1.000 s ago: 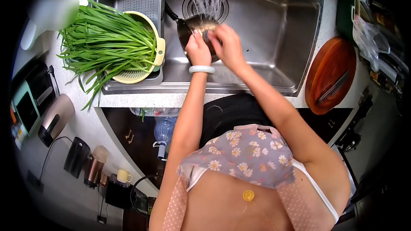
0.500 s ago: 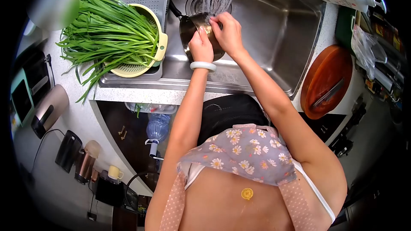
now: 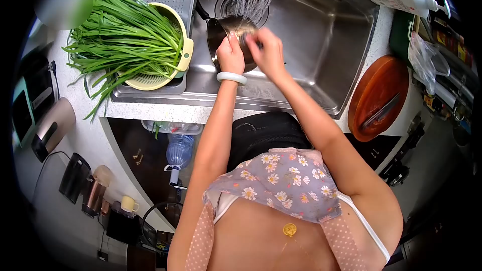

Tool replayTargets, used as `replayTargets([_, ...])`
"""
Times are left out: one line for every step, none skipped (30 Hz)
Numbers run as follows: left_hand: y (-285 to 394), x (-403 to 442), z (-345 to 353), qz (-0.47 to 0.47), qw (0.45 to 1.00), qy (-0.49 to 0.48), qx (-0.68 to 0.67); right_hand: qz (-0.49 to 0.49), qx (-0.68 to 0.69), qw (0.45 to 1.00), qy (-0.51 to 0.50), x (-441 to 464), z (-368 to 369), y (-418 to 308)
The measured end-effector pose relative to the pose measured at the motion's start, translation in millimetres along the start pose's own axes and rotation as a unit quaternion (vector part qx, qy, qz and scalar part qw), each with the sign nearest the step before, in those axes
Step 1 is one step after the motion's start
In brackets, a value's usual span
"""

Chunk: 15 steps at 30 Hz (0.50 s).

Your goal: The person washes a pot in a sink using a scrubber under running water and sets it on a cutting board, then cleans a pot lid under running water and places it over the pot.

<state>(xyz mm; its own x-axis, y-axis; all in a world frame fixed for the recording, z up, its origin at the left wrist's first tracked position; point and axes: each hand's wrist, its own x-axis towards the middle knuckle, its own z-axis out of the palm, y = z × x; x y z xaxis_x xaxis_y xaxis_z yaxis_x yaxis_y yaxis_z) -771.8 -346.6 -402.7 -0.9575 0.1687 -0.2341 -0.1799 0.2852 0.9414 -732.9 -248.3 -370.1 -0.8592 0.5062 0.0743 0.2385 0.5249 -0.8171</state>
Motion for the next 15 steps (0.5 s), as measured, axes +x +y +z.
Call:
replayTargets([4, -3, -1, 0.008, 1.000, 0.004, 0.013, 0.004, 0.007, 1.000, 0.011, 19, 7, 6])
replayTargets([2, -4, 0, 0.005, 1.000, 0.006, 0.002, 0.010, -0.019, 0.999, 0.025, 32, 14, 10])
replayTargets([0, -2, -2, 0.005, 1.000, 0.005, -0.008, 0.006, -0.022, 0.999, 0.022, 29, 14, 9])
replayTargets([-7, -1, -5, 0.006, 1.000, 0.005, 0.026, 0.005, -0.018, 1.000, 0.006, 16, 11, 8])
replayTargets([-2, -1, -5, 0.016, 1.000, 0.013, -0.002, 0.000, -0.019, 1.000, -0.012, -5, 4, 6])
replayTargets([0, 0, -3, 0.005, 1.000, 0.011, -0.017, -0.029, -0.030, 0.999, -0.030, -23, -4, -2])
replayTargets([0, -2, -3, -0.011, 1.000, 0.009, -0.028, -0.033, -0.014, 0.999, -0.012, -28, -3, -2])
replayTargets([1, -3, -4, -0.017, 1.000, 0.006, -0.018, -0.020, -0.001, 1.000, -0.010, -20, -1, -3])
replayTargets([1, 0, -5, -0.019, 1.000, 0.001, -0.008, -0.008, 0.013, 1.000, -0.005, -1, 3, -2])
replayTargets([-4, 0, -2, -0.003, 1.000, 0.007, -0.007, -0.018, -0.021, 1.000, 0.012, 21, 11, 7])
replayTargets([-1, -1, -4, -0.002, 1.000, 0.006, 0.016, -0.004, -0.005, 1.000, 0.025, 32, 16, 11])
replayTargets([-2, -4, -7, 0.015, 1.000, 0.012, 0.006, -0.004, -0.006, 1.000, 0.025, 23, 15, 8])
replayTargets([-2, -1, -4, 0.038, 0.999, 0.019, -0.011, -0.012, -0.011, 0.999, 0.027, 14, 9, 8])
replayTargets([2, 2, -5, 0.021, 1.000, 0.008, -0.001, -0.014, -0.020, 1.000, 0.015, -3, 3, 6])
replayTargets([5, 1, -6, -0.001, 1.000, -0.003, 0.009, -0.014, -0.031, 0.999, -0.002, -17, -3, 4])
